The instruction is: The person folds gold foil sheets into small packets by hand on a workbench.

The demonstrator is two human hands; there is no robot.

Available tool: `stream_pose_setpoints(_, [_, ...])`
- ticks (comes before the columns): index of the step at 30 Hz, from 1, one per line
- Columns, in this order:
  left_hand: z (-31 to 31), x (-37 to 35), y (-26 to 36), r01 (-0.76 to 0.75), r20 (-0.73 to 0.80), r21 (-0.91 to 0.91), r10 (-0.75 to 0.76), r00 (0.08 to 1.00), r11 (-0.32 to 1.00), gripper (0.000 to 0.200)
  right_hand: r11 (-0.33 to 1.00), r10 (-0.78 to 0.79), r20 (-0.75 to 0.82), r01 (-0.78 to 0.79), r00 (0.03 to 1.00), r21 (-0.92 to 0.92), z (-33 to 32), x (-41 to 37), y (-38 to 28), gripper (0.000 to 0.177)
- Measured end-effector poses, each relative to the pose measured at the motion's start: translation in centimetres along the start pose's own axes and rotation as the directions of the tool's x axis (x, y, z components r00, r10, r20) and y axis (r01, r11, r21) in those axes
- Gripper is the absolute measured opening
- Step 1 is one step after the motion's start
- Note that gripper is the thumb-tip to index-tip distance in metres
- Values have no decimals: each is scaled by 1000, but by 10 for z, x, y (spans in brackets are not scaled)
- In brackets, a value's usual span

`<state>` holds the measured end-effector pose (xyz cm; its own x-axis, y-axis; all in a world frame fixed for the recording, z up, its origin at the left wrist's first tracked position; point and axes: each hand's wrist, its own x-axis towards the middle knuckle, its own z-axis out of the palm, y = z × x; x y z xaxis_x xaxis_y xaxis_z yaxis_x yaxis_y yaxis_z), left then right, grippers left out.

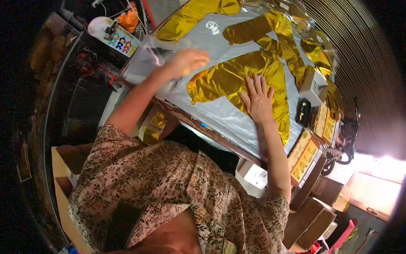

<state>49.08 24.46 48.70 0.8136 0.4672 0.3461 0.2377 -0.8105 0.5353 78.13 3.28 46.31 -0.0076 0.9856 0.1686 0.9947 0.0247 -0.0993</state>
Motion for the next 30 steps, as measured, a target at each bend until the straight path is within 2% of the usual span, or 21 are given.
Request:
stream_pose_setpoints(2, [-47,6,-36,141,-88,44,-137,987,989,24,999,-15,0,15,1000,35,2,6,-4,64])
stream_pose_setpoints(4, [-88,17,-88,309,-110,106,-298,948,945,29,999,26,27,-28,999,43,-4,6,-11,64])
stream_pose_setpoints(5, [-100,19,-115,311,-113,106,-299,948,945,29,998,47,49,-50,998,45,-5,8,-13,63])
stream_pose_setpoints(7, [-115,15,-151,225,-142,65,-214,966,972,42,996,88,110,-89,990,8,-19,12,-23,63])
stream_pose_setpoints(8, [-118,14,-161,321,-79,-64,-326,942,945,43,991,137,167,-134,976,-31,-26,17,-28,62])
stream_pose_setpoints(9, [-115,11,-174,331,-77,-69,-336,939,941,43,991,134,132,-132,982,-25,-29,23,-31,59])
stream_pose_setpoints(10, [-109,9,-185,273,-112,-80,-281,953,959,38,991,132,144,-130,981,-25,-31,30,-34,59])
stream_pose_setpoints(11, [-104,7,-196,214,-148,-89,-225,963,973,33,996,69,86,-73,994,51,-33,40,-37,59])
stream_pose_setpoints(13, [-102,9,-199,250,-102,-77,-257,961,965,29,990,-39,-13,41,999,137,-44,63,-52,54])
stream_pose_setpoints(14, [-102,12,-198,278,-60,-56,-281,958,959,27,990,-42,-2,42,999,138,-45,77,-56,54])
stream_pose_setpoints(16, [-100,16,-197,309,-61,-67,-313,948,949,23,945,-165,-36,168,986,281,-40,106,-62,51])
stream_pose_setpoints(17, [-99,16,-196,331,-66,-70,-336,940,941,20,910,-231,-135,263,964,321,-36,123,-67,49])
stream_pose_setpoints(18, [-97,16,-197,267,-107,10,-265,958,964,19,906,-241,-134,272,961,324,-28,141,-71,49])
stream_pose_setpoints(21, [-96,18,-204,235,-116,-5,-234,965,972,21,829,-291,-214,357,933,430,-7,195,-84,51])
stream_pose_setpoints(22, [-102,22,-204,353,-37,-69,-356,934,933,24,813,-257,-188,317,948,489,-6,216,-92,52])
stream_pose_setpoints(23, [-104,26,-209,358,-38,-69,-361,932,931,24,793,-223,-156,273,962,545,-3,235,-99,54])
stream_pose_setpoints(25, [-110,39,-220,491,83,-68,-486,870,868,26,788,-283,-383,441,879,430,15,276,-111,59])
stream_pose_setpoints(26, [-117,44,-212,491,81,-65,-486,870,868,26,786,-284,-386,444,878,430,19,290,-119,59])
stream_pose_setpoints(28, [-133,52,-195,555,181,-208,-526,831,806,30,825,-244,-215,319,946,467,23,313,-134,50])
stream_pose_setpoints(29, [-136,54,-192,554,178,-205,-526,832,807,30,824,-244,-219,321,945,467,25,319,-138,50])
stream_pose_setpoints(30, [-138,55,-195,512,110,-257,-502,858,819,31,777,-217,-168,274,962,566,30,325,-141,38])
